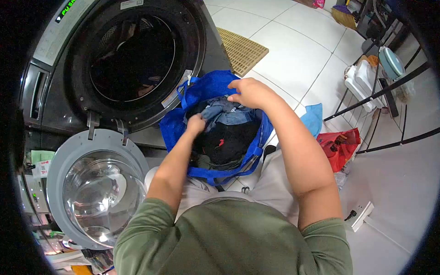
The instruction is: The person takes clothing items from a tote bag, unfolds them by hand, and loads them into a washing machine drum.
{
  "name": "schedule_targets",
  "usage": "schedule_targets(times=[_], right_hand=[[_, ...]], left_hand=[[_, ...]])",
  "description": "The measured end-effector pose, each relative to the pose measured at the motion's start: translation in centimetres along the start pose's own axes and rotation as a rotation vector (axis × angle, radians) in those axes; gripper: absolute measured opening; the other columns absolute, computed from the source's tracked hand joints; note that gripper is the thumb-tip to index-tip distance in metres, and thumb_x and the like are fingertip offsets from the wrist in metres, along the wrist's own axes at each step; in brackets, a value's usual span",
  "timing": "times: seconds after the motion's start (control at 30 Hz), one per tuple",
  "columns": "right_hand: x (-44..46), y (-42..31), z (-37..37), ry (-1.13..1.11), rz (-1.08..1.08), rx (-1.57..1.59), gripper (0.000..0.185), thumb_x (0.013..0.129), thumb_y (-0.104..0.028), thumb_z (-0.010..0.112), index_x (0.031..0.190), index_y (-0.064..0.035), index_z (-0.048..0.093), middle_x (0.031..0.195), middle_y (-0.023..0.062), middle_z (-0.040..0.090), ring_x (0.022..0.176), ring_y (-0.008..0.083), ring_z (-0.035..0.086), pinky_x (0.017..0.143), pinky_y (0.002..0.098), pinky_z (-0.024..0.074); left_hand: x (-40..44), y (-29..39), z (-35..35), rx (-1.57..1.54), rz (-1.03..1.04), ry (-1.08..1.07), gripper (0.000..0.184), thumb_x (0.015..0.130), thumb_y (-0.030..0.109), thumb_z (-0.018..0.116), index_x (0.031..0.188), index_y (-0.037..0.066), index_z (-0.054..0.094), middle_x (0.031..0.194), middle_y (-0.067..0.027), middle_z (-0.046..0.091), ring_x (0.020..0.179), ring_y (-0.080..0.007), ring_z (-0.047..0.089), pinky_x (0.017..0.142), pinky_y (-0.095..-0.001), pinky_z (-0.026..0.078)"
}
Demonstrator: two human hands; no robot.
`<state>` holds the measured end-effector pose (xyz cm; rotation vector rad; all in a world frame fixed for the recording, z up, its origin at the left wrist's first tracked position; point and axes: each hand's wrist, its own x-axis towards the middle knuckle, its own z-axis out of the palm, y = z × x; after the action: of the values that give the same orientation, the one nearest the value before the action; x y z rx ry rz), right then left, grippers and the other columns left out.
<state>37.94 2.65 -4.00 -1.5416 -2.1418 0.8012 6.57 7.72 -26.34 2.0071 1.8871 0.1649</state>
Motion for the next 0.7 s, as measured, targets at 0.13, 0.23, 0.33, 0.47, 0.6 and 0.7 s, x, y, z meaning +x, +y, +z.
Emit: schedule_targets(times=[0.13, 0.23, 0.33, 0.47, 0.6, 0.7], right_hand=[[2.1, -0.2, 1.9, -0.271, 0.046, -0.138, 0.049, 0.081, -0.047, 0.071, 0.100, -0.0016, 0.071, 0.099, 0.0225, 0.069, 0.097, 0.0369, 0.065, 0.088, 0.0413, 0.0510], [2.0, -3.3, 3.4, -0.424, 0.015, -0.188, 0.070, 0.071, -0.051, 0.080, 0.116, 0.0011, 0.064, 0.115, 0.0273, 0.063, 0.109, 0.0386, 0.061, 0.093, 0.0392, 0.0489], [2.5, -4.0, 8.7, -0.098, -0.128, 0.487, 0.093, 0.065, -0.046, 0.087, 0.136, 0.0008, 0.049, 0.139, 0.0198, 0.051, 0.127, 0.0271, 0.049, 0.108, 0.0332, 0.0374], [2.2, -9.8, 8.4, 0.145, -0.044, 1.187, 0.051, 0.087, -0.020, 0.073, 0.129, 0.0005, 0.055, 0.130, 0.0118, 0.059, 0.118, 0.0212, 0.054, 0.104, 0.0355, 0.0404], [-0.3, -12.3, 0.0, 0.238, -0.142, 1.604, 0.039, 0.091, -0.013, 0.063, 0.126, 0.0030, 0.055, 0.118, 0.0144, 0.065, 0.105, 0.0261, 0.064, 0.094, 0.0397, 0.0508], [-2.0, -17.3, -4.7, 0.302, -0.184, 1.799, 0.045, 0.095, -0.028, 0.060, 0.128, 0.0014, 0.053, 0.119, 0.0146, 0.065, 0.108, 0.0279, 0.064, 0.097, 0.0404, 0.0496]], left_hand=[[-1.8, 1.0, -10.7, -1.165, -0.132, -0.156, 0.015, 0.086, 0.017, 0.057, 0.082, 0.004, 0.063, 0.069, -0.0041, 0.059, 0.063, -0.0166, 0.054, 0.069, -0.0341, 0.047], [-7.0, 8.1, -23.7, -1.473, -0.022, -0.173, 0.017, 0.089, 0.012, 0.052, 0.075, 0.006, 0.059, 0.062, 0.0024, 0.050, 0.054, -0.0076, 0.042, 0.066, -0.0277, 0.044], [-11.5, 13.3, -30.1, -1.328, 0.214, -0.277, 0.012, 0.091, 0.012, 0.055, 0.082, 0.005, 0.060, 0.063, 0.0039, 0.049, 0.055, -0.0064, 0.041, 0.066, -0.0243, 0.042], [-13.8, 16.4, -31.3, -1.255, 0.600, -0.211, 0.016, 0.097, 0.019, 0.058, 0.096, 0.004, 0.065, 0.080, -0.0007, 0.063, 0.072, -0.0080, 0.056, 0.072, -0.0230, 0.043], [-10.7, 7.9, -28.1, -1.157, 0.737, 0.349, 0.042, 0.097, 0.018, 0.053, 0.137, 0.005, 0.049, 0.125, -0.0108, 0.058, 0.119, -0.0200, 0.053, 0.104, -0.0334, 0.038], [-8.7, 2.3, -16.1, -0.854, 0.149, 0.128, 0.077, 0.089, 0.028, 0.060, 0.152, 0.005, 0.022, 0.148, -0.0213, 0.038, 0.137, -0.0332, 0.037, 0.111, -0.0404, 0.031]])
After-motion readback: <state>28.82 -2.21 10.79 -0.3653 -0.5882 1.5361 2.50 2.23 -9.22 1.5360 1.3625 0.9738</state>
